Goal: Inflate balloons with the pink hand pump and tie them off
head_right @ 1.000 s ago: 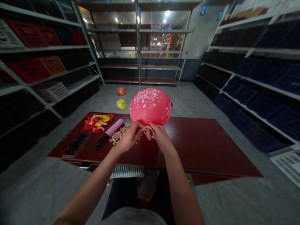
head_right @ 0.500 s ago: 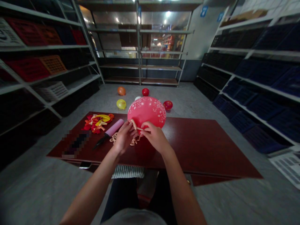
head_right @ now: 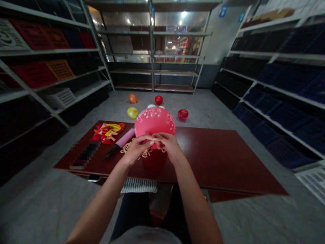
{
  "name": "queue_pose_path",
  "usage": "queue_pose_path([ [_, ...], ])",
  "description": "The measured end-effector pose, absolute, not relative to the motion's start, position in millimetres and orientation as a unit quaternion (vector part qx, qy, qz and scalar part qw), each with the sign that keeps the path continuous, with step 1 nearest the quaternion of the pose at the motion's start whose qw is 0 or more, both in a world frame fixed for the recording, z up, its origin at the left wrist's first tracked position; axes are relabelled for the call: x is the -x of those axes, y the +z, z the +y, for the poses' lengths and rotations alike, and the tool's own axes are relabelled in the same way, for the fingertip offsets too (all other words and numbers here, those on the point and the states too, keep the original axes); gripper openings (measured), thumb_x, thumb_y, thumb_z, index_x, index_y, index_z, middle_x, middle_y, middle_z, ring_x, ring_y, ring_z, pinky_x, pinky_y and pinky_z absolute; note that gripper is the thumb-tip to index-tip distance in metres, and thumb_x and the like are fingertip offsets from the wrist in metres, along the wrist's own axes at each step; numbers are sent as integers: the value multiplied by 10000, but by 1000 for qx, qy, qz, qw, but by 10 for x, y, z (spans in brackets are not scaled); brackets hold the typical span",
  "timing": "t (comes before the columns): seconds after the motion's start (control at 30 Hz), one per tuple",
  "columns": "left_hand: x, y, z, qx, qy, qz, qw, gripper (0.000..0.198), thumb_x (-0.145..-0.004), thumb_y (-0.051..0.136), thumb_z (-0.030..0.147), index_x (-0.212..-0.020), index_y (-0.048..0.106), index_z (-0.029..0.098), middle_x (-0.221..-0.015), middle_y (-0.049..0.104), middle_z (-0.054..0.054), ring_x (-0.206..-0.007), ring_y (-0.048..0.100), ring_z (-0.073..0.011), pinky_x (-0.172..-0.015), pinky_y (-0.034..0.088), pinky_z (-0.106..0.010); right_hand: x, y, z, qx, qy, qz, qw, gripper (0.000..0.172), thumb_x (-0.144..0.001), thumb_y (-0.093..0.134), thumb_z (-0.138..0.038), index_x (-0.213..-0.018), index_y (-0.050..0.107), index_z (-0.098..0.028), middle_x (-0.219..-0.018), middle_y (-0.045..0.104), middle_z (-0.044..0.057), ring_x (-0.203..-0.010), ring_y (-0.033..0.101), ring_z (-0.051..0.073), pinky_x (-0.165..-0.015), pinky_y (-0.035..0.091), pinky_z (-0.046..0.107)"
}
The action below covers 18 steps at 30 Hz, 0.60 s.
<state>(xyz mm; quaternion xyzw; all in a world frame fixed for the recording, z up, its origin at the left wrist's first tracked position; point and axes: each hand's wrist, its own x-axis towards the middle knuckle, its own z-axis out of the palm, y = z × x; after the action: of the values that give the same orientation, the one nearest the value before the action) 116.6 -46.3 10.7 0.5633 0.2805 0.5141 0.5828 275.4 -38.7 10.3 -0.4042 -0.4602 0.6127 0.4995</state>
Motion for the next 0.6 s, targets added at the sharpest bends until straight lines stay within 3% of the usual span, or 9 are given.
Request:
queue_pose_path([
  [0.07,-1140,155,-447,-611,483,272,565,172,-808,765,332,-857,807,173,-888,736,-100,-848,668,-218,-866,508,-335,-2759,112,-412,416,610,-470,484,267,-684,791,-464,-814,744,-236,-556,542,-44,-494,409,103,-493,337,273],
  [0.2,-1148,161,-404,-607,478,285,566,210,-803,761,368,-838,817,168,-832,743,-101,-826,685,-235,-866,522,-356,-2774,130,-484,405,583,-537,456,244,-744,749,-478,-719,707,-240,-532,522,-38,-491,407,106,-503,308,278],
  [0.3,-1205,111,-394,-558,530,328,548,209,-773,783,351,-857,818,163,-850,754,-86,-819,675,-209,-810,519,-308,-2781,139,-530,386,573,-578,435,317,-824,676,-515,-667,650,-240,-528,529,-33,-488,434,110,-524,334,285],
  [0.47,-1322,21,-402,-474,602,395,507,212,-756,777,344,-845,808,153,-827,754,-67,-719,643,-171,-709,499,-273,-2752,103,-538,390,576,-566,443,275,-771,735,-524,-805,690,-254,-560,577,-36,-507,496,129,-544,407,296],
  [0.6,-1395,-31,-404,-482,625,451,417,192,-769,755,327,-858,758,157,-678,661,-12,-575,546,-131,-571,421,-244,-2683,19,-507,416,544,-546,483,325,-727,746,-575,-785,685,-261,-595,627,-12,-510,536,147,-532,438,311],
])
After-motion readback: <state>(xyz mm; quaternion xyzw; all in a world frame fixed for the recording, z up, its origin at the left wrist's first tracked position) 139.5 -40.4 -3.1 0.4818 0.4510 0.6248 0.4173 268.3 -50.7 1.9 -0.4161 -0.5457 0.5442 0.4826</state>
